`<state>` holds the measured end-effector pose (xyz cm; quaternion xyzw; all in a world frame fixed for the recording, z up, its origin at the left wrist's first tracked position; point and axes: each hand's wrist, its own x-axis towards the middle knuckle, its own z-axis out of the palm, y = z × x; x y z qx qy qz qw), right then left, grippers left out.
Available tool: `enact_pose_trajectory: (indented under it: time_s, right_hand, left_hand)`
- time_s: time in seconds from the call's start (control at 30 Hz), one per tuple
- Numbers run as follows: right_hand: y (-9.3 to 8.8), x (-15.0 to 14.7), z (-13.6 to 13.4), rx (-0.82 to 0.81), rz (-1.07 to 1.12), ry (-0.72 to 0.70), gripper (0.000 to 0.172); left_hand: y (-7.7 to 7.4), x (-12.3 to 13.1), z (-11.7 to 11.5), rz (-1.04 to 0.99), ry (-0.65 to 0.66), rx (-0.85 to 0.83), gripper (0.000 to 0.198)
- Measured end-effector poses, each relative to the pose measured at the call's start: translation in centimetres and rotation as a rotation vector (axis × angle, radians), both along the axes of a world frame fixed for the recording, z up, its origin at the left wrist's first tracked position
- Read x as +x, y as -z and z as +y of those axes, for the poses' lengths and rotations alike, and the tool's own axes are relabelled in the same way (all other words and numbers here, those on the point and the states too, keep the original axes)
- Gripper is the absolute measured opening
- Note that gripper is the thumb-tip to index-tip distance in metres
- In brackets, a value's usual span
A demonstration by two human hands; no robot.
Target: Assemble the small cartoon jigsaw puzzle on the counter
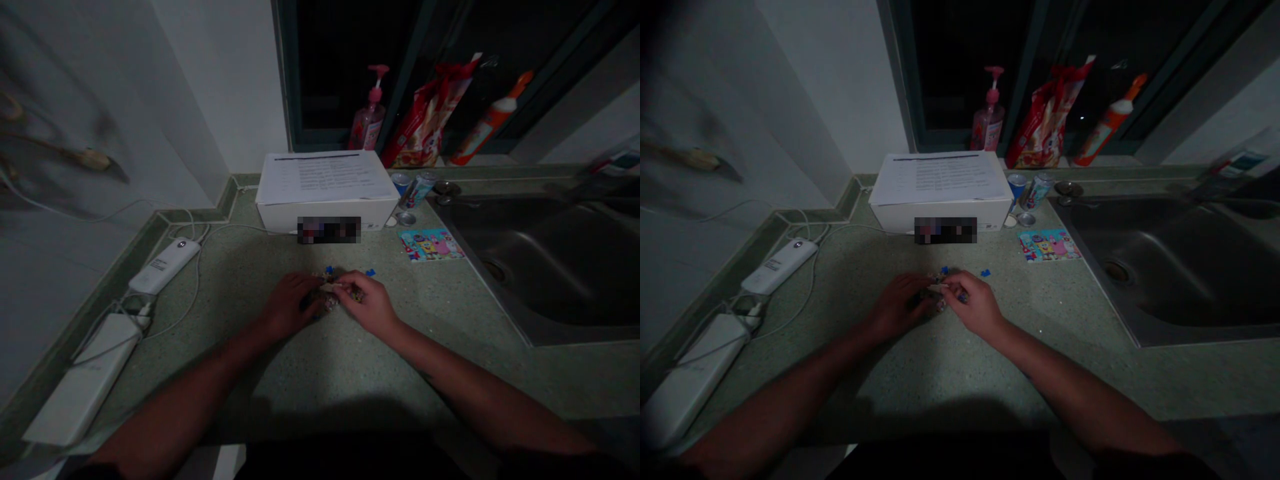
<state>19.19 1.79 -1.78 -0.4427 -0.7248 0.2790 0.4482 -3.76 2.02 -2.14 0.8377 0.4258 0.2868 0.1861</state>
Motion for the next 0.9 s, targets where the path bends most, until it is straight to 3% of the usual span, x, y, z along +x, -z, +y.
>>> enact_pose_trajectory:
  time_s: [0.17, 0.37, 0.9]
  right_hand:
    - [0.7, -0.1, 0.2, -0.125, 0.117, 0.034, 0.014]
    - [0.9, -0.1, 0.2, -0.14, 0.089, 0.01, 0.02]
    - [0.4, -0.1, 0.1, -0.24, 0.105, -0.021, 0.017]
  left_hand:
    - [0.1, 0.2, 0.0, -0.122, -0.055, -0.061, 0.022]
    - [-0.1, 0.5, -0.1, -0.184, -0.178, -0.185, 0.024]
    - [-0.6, 1.1, -0.6, -0.267, -0.122, -0.216, 0.015]
